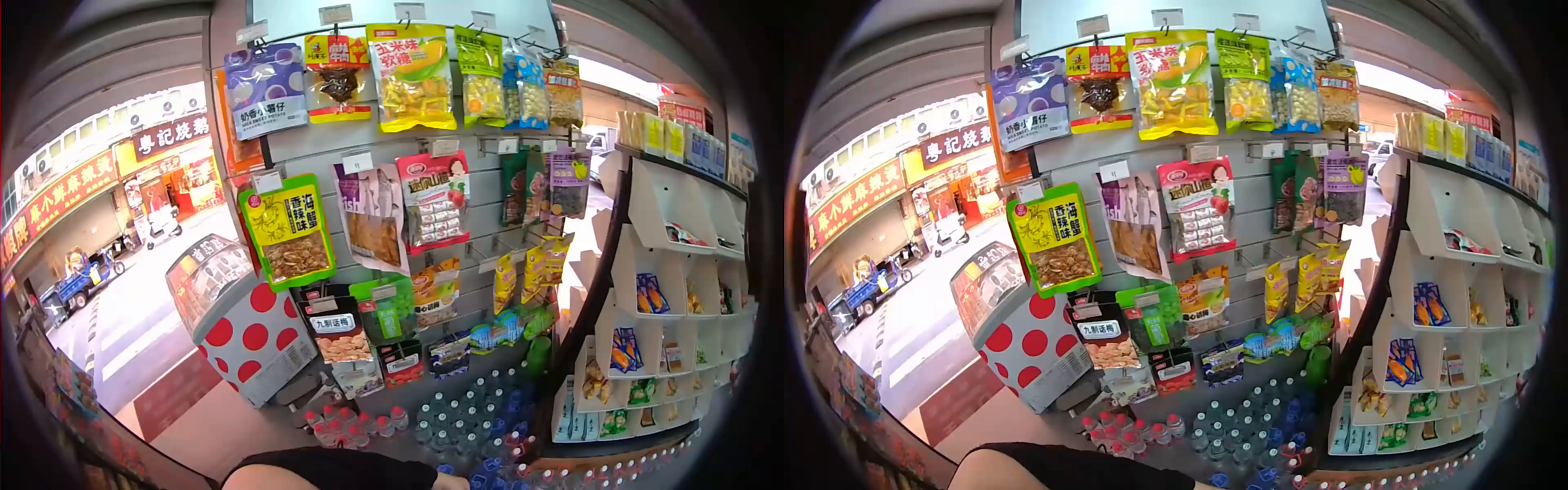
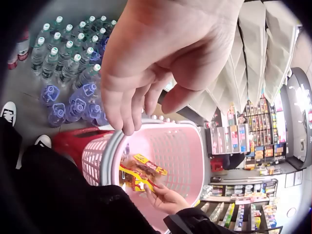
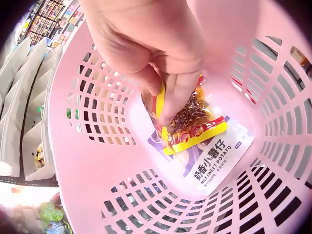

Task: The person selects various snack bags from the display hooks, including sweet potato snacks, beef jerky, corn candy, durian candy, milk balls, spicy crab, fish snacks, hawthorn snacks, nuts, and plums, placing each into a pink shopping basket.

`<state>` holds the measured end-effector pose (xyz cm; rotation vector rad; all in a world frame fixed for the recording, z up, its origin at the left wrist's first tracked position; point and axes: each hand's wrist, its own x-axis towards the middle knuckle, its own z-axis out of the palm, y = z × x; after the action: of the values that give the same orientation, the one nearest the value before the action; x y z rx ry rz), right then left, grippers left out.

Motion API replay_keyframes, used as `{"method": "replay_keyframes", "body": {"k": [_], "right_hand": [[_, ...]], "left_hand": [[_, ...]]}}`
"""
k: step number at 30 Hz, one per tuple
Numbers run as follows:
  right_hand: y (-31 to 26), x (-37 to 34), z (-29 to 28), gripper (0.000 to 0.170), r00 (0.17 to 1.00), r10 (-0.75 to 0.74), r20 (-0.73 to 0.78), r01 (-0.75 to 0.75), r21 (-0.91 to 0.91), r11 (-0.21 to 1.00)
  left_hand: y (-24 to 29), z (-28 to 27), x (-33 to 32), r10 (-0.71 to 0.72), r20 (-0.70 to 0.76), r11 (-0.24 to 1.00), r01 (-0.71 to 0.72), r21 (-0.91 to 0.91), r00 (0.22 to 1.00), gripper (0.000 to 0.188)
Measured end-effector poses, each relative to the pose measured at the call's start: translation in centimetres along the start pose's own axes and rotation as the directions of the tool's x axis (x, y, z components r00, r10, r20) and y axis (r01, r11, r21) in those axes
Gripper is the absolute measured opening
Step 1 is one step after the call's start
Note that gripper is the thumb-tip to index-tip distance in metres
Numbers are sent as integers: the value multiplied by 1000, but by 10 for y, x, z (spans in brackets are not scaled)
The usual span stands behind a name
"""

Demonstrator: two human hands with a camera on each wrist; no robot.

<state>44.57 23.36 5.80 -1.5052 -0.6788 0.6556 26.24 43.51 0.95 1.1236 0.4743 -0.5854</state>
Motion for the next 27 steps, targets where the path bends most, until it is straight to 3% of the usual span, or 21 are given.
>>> {"method": "replay_keyframes", "body": {"k": [2, 7, 8, 9, 11, 13, 15, 17, 19, 21, 23, 25, 26, 27], "right_hand": [[-18, 17, 10, 35, 998, 58, -21, -56, 90, 994], [-51, 44, 23, 36, 973, 210, -91, -179, 271, 946], [-57, 41, 25, 36, 962, 250, -111, -207, 304, 930], [-61, 35, 28, 37, 947, 293, -134, -234, 339, 911], [-66, 17, 32, 37, 903, 385, -188, -283, 412, 866], [-66, -13, 35, 37, 835, 487, -257, -320, 493, 809], [-69, -49, 41, 38, 745, 580, -330, -325, 580, 747], [18, -18, -2, 26, 888, 247, -389, -67, 421, 905], [-28, 1, 27, 22, 908, 186, -374, -23, 401, 916], [-79, 17, 62, 14, 907, 159, -391, -80, 212, 974], [-98, 37, 87, 14, 948, 47, -316, 20, 206, 978], [-130, 55, 111, 16, 978, 9, -207, 16, 122, 992], [-146, 64, 125, 16, 983, -14, -183, 23, 43, 999], [-163, 71, 139, 16, 987, -38, -155, 33, -34, 999]], "left_hand": [[22, 4, -30, -56, -82, 998, 53, -31, 995, 37], [6, -38, -28, 11, -9, 989, -12, -150, 1000, 36], [-7, -55, -19, 220, 60, 972, -224, 77, 974, 32], [-19, -60, -13, 398, 171, 860, -432, 273, 901, 31], [5, -55, -43, 137, -47, 989, -134, 62, 989, 30], [-5, -79, -39, 242, -1, 965, -241, 103, 970, 31], [27, -76, -76, 156, -156, 974, -126, 186, 975, 36], [36, -90, -96, 203, -225, 958, -145, 249, 953, 40], [50, -105, -132, 256, -197, 935, -191, 298, 946, 39], [47, -126, -159, 317, -226, 921, -243, 303, 921, 36], [48, -141, -197, 407, -207, 882, -324, 342, 890, 35], [28, -166, -213, 565, -216, 771, -416, 482, 796, 33], [34, -164, -242, 605, -221, 701, -380, 603, 765, 34], [38, -161, -269, 600, -217, 703, -378, 602, 770, 34]]}}
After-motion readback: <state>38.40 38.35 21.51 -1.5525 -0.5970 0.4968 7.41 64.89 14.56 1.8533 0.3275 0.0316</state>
